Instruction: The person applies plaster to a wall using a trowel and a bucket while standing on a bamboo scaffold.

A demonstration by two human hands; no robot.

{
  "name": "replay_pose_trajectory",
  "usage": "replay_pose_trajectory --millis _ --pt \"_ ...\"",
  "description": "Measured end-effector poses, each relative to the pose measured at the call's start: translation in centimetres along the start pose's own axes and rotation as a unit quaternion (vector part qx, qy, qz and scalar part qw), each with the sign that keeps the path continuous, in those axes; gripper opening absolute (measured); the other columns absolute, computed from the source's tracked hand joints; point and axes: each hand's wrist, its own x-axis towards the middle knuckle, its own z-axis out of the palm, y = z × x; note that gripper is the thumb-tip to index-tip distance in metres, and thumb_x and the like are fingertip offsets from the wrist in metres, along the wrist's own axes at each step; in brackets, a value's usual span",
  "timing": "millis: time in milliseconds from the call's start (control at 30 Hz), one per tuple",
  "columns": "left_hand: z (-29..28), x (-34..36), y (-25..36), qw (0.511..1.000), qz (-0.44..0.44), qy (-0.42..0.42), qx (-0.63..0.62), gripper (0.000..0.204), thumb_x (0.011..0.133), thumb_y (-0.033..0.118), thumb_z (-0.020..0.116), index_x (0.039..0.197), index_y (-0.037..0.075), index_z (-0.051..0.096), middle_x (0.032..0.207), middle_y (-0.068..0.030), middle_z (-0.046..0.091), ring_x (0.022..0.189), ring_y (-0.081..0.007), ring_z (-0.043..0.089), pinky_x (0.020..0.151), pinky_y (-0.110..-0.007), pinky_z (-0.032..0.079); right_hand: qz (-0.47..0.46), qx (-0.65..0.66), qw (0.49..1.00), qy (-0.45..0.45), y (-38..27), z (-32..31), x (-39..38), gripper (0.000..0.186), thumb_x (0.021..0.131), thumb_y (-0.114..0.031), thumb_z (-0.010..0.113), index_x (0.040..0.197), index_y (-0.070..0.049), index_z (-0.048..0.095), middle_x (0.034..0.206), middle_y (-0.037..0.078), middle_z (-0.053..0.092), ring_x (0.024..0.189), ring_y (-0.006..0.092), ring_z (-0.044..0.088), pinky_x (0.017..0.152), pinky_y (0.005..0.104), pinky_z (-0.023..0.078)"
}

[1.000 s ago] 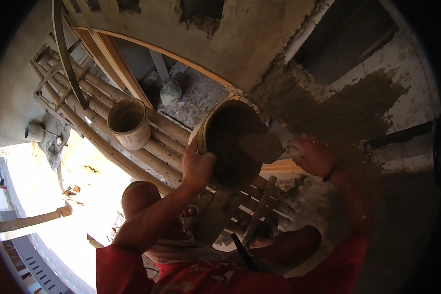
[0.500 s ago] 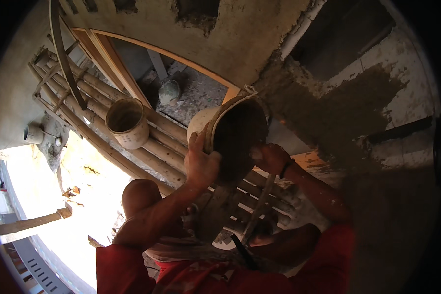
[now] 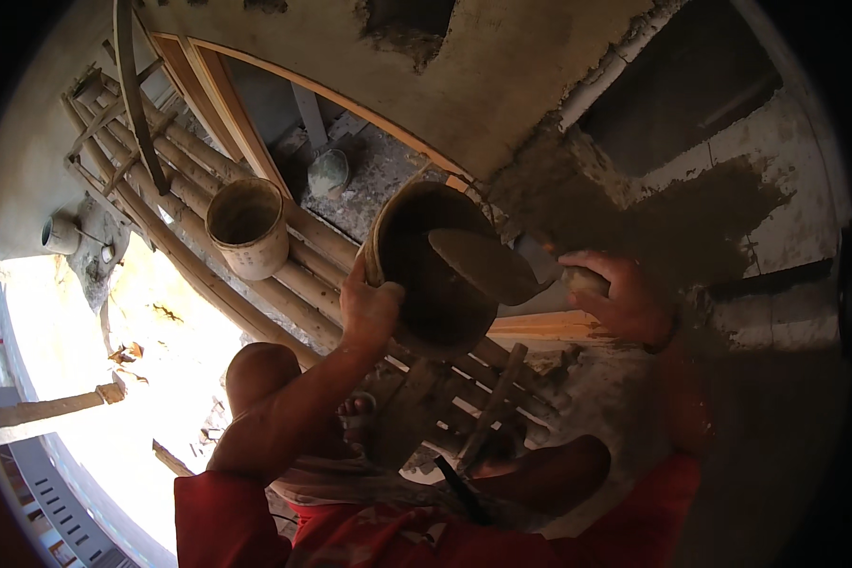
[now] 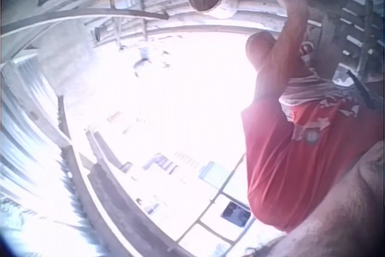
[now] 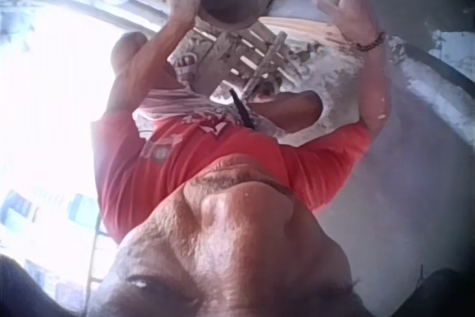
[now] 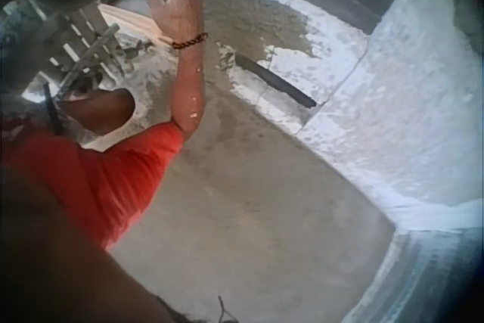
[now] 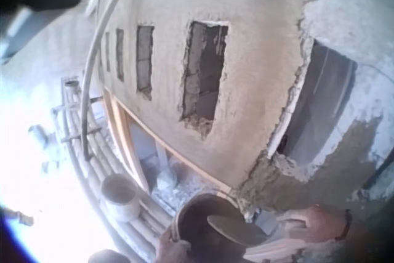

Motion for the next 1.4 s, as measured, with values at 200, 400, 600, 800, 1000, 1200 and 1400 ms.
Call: replay_pose_trajectory --millis 200,400,600,800,1000,1200,1400 --pt "1.0 -0.7 0.8 1.0 -0.009 -0.009 0.001 0.062 0.07 -0.002 0.057 0.132 0.001 0.054 0.095 -0.0093 0.067 0.08 -0.0168 0.063 0.072 -0.029 0.053 -0.002 -0.096 0.989 0.109 9.7 -2.6 3.9 0.038 0.083 -0.017 0.068 0.116 0.001 0.062 0.097 0.012 0.067 0.082 0.0168 0.064 0.072 0.0313 0.052" --pt "0.4 0.1 -0.3 1.0 0.005 -0.007 0.023 0.056 0.07 -0.002 0.055 0.127 0.0 0.057 0.095 -0.0086 0.066 0.08 -0.0154 0.063 0.071 -0.029 0.053 0.157 0.021 0.968 0.196 3.7 -7.8 2.2 0.038 0.085 -0.017 0.066 0.119 -0.001 0.061 0.097 0.01 0.064 0.077 0.0132 0.06 0.065 0.0293 0.051" --pt "1.2 0.1 -0.9 0.997 0.03 -0.023 0.063 0.058 0.07 -0.001 0.055 0.128 0.001 0.056 0.094 -0.0084 0.067 0.082 -0.0165 0.065 0.075 -0.03 0.053 0.093 -0.082 0.988 -0.088 1.9 -1.2 -0.3 0.037 0.087 -0.017 0.06 0.121 -0.003 0.058 0.109 0.015 0.064 0.094 0.0297 0.065 0.081 0.0438 0.052" --pt "1.6 -0.3 -2.0 0.976 0.058 -0.035 0.205 0.064 0.07 0.013 0.061 0.133 0.007 0.054 0.122 -0.0202 0.056 0.105 -0.038 0.061 0.093 -0.045 0.047 -0.127 -0.47 0.861 0.148 5.1 10.3 0.1 0.027 0.083 -0.017 0.059 0.108 -0.011 0.065 0.09 0.014 0.066 0.085 0.0298 0.067 0.077 0.0432 0.052" --pt "1.3 -1.4 -0.6 0.961 0.114 -0.043 0.247 0.069 0.07 0.01 0.061 0.139 0.013 0.05 0.134 -0.0218 0.047 0.107 -0.041 0.059 0.093 -0.046 0.048 -0.01 -0.371 0.928 -0.029 3.3 14.2 5.1 0.022 0.08 -0.008 0.056 0.101 -0.009 0.063 0.085 0.015 0.066 0.082 0.0293 0.067 0.07 0.0413 0.053" --pt "1.5 -2.5 0.4 0.938 0.162 -0.036 0.303 0.078 0.07 0.006 0.06 0.144 0.026 0.046 0.148 -0.0327 0.03 0.125 -0.0451 0.049 0.102 -0.045 0.044 -0.001 -0.148 0.989 -0.028 7.2 16.9 4.1 0.026 0.08 -0.014 0.064 0.107 -0.011 0.064 0.087 0.016 0.067 0.086 0.0357 0.067 0.075 0.0438 0.055" --pt "1.5 -2.2 0.2 0.95 0.148 -0.03 0.273 0.075 0.07 0.006 0.06 0.143 0.015 0.046 0.147 -0.0291 0.035 0.127 -0.0419 0.049 0.102 -0.044 0.044 -0.004 0.149 0.988 0.028 9.0 21.4 3.1 0.036 0.079 -0.021 0.074 0.111 -0.008 0.065 0.101 0.015 0.07 0.096 0.0348 0.067 0.082 0.0406 0.055"
